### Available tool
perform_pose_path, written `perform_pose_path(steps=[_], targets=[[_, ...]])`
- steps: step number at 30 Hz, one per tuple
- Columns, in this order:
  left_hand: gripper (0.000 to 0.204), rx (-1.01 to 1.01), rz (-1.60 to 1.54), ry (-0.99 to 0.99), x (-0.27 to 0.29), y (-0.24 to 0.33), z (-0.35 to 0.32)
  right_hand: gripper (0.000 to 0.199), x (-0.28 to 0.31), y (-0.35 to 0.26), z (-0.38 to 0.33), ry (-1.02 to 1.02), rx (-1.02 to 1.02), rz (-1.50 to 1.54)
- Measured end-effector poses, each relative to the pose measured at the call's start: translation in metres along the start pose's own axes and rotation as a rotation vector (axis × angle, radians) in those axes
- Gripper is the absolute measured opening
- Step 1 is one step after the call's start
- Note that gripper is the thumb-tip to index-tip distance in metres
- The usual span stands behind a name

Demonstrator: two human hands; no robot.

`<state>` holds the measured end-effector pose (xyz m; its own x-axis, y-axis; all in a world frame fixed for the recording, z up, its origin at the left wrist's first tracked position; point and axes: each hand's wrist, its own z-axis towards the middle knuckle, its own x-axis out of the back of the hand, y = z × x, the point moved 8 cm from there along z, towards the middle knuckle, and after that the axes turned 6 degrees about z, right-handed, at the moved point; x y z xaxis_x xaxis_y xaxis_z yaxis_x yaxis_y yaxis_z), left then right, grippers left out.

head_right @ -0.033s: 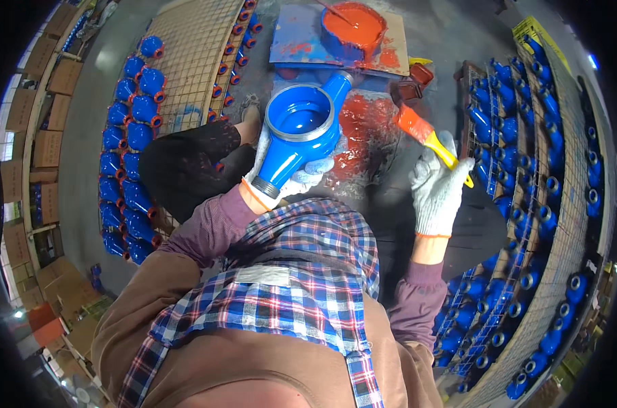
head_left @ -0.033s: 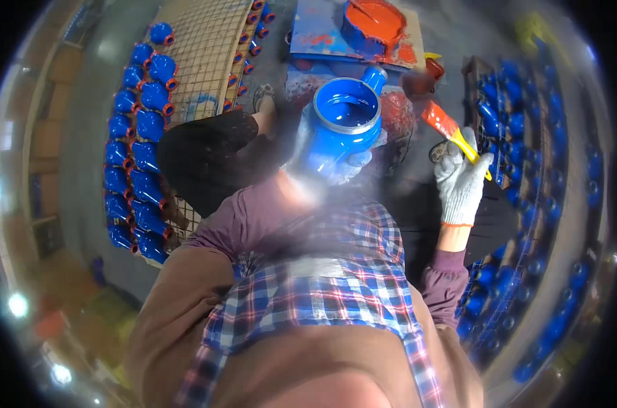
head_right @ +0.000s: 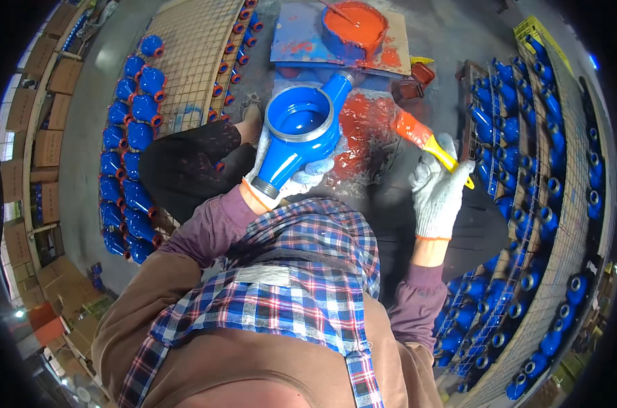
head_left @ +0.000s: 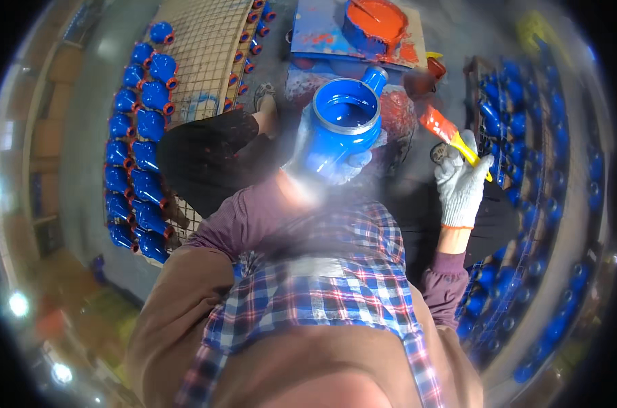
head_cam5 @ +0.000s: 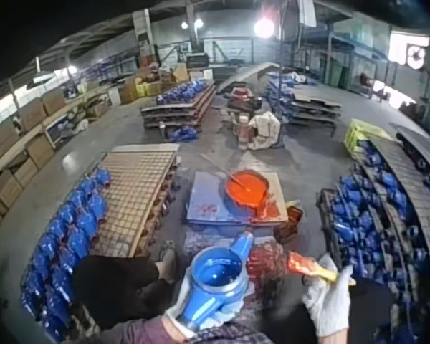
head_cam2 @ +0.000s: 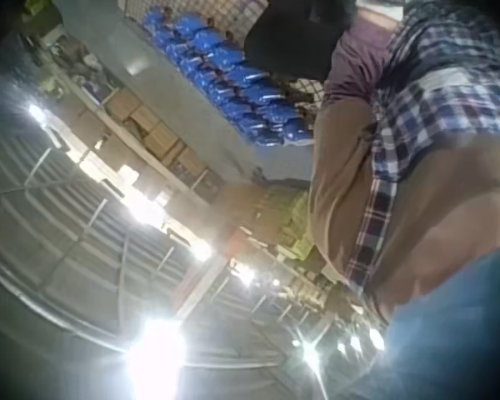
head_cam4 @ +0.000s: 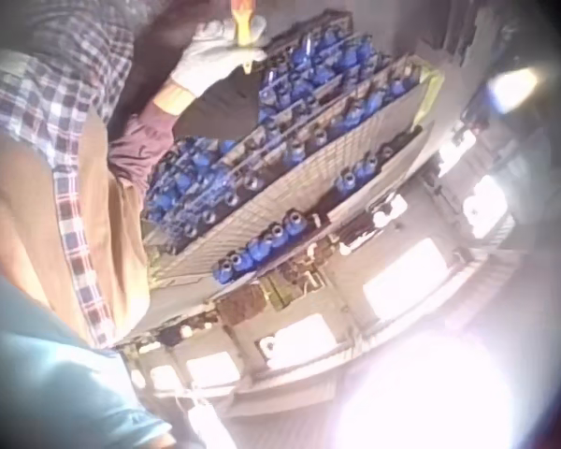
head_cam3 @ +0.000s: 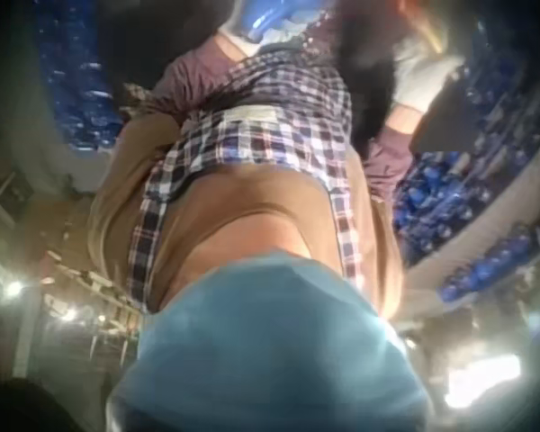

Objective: Manually painting and touching up industrial blue metal components with red paint and spray paint.

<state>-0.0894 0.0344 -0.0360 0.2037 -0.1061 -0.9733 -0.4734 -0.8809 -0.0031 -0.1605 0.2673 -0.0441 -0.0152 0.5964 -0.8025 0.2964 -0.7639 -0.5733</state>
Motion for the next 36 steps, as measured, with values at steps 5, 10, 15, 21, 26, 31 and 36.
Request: perform_pose_path(steps=[5,10,15,21,26,31,36], targets=[[0.062,-0.083,0.148,0.112,0.013,0.003,-0.004,0.038,-0.008,-0.014,-0.023,0.259,0.221,-0.702],[0.068,-0.156,0.372,0.006,0.015,-0.005,0.01,0.034,-0.095,0.013,-0.067,-0.34,0.898,-1.715],[0.078,-0.176,0.206,-0.075,0.026,-0.006,0.03,0.04,-0.113,0.059,-0.069,-0.571,0.925,-1.815],[0.082,-0.005,0.14,-0.158,0.009,-0.019,0.045,0.028,-0.1,-0.009,-0.088,-0.25,0.966,-1.721],[0.073,-0.06,0.08,0.056,0.026,-0.02,0.059,0.018,0.002,-0.116,-0.145,0.488,0.944,-1.342],[0.076,-0.1,0.108,0.01,0.042,-0.016,0.069,0.03,0.139,-0.112,-0.197,0.731,0.552,-1.625],[0.079,-0.11,0.064,0.072,0.053,-0.016,0.071,0.066,0.279,-0.03,-0.256,0.944,-0.009,-1.759]])
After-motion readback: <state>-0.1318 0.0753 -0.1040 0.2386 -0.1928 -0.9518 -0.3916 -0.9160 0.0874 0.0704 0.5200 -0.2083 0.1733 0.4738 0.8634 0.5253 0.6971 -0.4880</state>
